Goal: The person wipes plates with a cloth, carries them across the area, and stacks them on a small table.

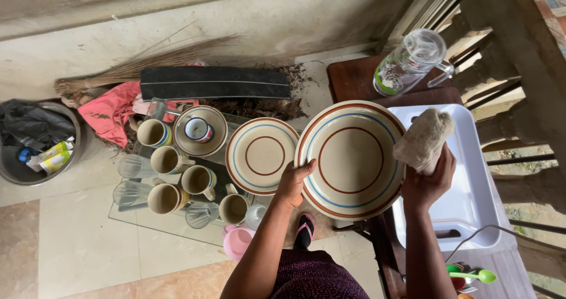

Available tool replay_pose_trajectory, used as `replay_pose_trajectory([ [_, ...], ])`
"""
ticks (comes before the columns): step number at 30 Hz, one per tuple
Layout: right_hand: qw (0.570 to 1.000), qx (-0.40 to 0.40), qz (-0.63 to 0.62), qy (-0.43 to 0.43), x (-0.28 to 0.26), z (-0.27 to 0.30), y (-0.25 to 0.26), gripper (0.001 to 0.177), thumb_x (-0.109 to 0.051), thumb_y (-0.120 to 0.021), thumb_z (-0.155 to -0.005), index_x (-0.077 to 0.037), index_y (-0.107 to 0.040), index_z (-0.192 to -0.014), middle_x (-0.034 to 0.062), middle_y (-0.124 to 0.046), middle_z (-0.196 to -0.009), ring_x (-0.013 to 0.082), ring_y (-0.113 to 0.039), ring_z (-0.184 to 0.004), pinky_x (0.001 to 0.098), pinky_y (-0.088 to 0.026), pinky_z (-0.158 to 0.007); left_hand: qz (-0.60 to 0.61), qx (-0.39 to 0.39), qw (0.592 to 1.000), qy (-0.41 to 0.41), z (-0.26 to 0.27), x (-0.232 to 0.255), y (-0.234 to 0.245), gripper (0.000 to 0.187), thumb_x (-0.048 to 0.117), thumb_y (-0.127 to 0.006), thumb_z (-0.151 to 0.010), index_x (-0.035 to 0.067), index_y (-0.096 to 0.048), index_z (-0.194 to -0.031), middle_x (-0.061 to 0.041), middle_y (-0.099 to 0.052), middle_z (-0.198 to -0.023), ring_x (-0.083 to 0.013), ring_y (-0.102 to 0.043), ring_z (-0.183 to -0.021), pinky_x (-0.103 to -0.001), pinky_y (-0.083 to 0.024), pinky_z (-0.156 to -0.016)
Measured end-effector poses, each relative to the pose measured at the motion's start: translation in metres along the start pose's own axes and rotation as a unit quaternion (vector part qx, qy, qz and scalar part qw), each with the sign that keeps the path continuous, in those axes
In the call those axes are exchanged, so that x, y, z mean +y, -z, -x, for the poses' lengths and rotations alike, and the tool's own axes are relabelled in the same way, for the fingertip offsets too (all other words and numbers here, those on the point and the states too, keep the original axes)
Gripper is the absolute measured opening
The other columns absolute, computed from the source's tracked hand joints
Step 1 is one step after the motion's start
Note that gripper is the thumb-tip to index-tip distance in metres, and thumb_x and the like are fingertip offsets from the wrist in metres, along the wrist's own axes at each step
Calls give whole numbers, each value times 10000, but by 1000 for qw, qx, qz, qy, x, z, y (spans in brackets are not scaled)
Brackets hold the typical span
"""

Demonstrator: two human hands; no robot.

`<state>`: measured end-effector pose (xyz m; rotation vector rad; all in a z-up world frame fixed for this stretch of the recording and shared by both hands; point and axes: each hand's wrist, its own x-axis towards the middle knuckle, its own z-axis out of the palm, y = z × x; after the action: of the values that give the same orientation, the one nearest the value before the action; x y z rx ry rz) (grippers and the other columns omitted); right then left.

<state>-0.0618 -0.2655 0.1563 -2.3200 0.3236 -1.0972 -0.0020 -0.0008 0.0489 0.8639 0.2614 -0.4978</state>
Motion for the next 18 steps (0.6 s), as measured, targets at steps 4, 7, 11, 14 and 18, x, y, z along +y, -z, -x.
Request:
replay_pose_trajectory([
  [4,1000,0,-9,24,-28,18,-30,603,-28,-794,-917,36,-547,-1463,233,-578,-1420,381,-577,-1334,441,-496,-1158,-20,1,1000,-11,-5,8,25,328,160,-814,-856,-53,-733,-1092,-102,-751,-1005,-176,-666,-918,-331,-518,-883],
  [7,985,-133,-60,95,-61,39,-53,612,-130,-766,-908,37,-519,-1443,252,-529,-1453,414,-522,-1351,468,-440,-1150,-18,-47,999,2,-9,14,34,316,91,-808,-871,-112,-721,-1098,-160,-761,-1011,-223,-701,-921,-359,-551,-867],
  [11,950,-238,-111,171,-111,57,-90,691,-527,-425,-971,-45,-567,-1445,202,-455,-1591,352,-397,-1511,533,-296,-1216,21,-34,999,17,-8,24,28,383,18,-744,-791,2,-691,-1170,-85,-756,-1053,-199,-699,-955,-353,-577,-846],
  [14,947,-262,-90,162,-116,59,-111,728,-581,-270,-1040,-62,-558,-1462,175,-373,-1671,336,-281,-1597,564,-199,-1274,29,-43,999,17,-9,26,36,394,-4,-734,-812,33,-677,-1200,-41,-742,-1074,-153,-671,-976,-310,-568,-835],
  [18,955,-261,-9,139,-104,53,-148,624,-488,-396,-1053,-88,-528,-1513,176,-317,-1731,336,-246,-1652,559,-188,-1330,-89,-106,990,-17,-28,18,60,485,-120,-627,-698,-80,-694,-1177,-57,-720,-1067,-141,-644,-946,-233,-515,-809],
])
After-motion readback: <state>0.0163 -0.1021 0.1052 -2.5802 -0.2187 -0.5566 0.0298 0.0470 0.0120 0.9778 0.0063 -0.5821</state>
